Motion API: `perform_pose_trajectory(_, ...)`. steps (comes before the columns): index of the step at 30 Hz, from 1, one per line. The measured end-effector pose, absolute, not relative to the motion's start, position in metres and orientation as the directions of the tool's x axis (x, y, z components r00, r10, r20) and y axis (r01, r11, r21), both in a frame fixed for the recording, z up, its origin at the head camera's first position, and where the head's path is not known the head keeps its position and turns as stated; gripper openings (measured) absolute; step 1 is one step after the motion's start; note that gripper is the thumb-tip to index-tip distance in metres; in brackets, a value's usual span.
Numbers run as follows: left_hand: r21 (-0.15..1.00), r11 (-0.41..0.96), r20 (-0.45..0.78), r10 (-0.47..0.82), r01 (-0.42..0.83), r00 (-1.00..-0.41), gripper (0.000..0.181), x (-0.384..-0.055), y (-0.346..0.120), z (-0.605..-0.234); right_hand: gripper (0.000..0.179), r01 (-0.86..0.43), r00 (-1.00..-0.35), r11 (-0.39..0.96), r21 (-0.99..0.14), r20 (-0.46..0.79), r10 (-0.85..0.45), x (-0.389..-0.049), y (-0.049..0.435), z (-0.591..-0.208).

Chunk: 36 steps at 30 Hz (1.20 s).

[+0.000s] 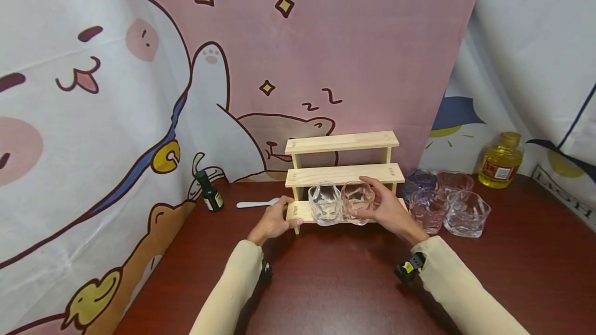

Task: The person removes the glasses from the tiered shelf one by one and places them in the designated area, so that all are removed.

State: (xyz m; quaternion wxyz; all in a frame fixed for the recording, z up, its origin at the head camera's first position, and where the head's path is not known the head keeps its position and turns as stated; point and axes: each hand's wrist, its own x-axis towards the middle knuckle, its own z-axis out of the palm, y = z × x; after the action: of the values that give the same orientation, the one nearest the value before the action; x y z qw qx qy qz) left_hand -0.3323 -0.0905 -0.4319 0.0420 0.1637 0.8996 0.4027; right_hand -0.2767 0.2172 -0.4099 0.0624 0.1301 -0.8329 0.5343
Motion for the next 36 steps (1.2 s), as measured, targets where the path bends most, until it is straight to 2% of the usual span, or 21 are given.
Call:
perform_pose_trajectory(5, 0.741, 0.623, 0.048, 0.323, 0.25, -0.945, 0.054, -0.331, -0.09, -0.434, 0.093, -0.295, -0.956, 0.407, -0.865, 0.264, -0.13, -0.278, 0.213, -0.412)
perform_pose_trajectory(12, 0.74, 0.629, 0.031, 0.322, 0.239, -0.946, 0.054, -0.329, -0.09, -0.435, 0.095, -0.247, -0.968, 0.397, -0.884, 0.238, -0.074, -0.279, 0.204, -0.415)
perform_pose_trajectory(29, 0.739, 0.629, 0.039, 0.321, 0.243, -0.946, 0.055, -0.329, -0.09, -0.433, 0.087, -0.24, -0.96, 0.462, -0.854, 0.278, 0.017, -0.277, 0.203, -0.412)
perform_pose_trajectory(36, 0.73, 0.635, 0.046, 0.324, 0.253, -0.945, 0.054, -0.333, -0.091, -0.432, 0.084, -0.238, -0.963, 0.469, -0.851, 0.27, 0.001, -0.268, 0.212, -0.402)
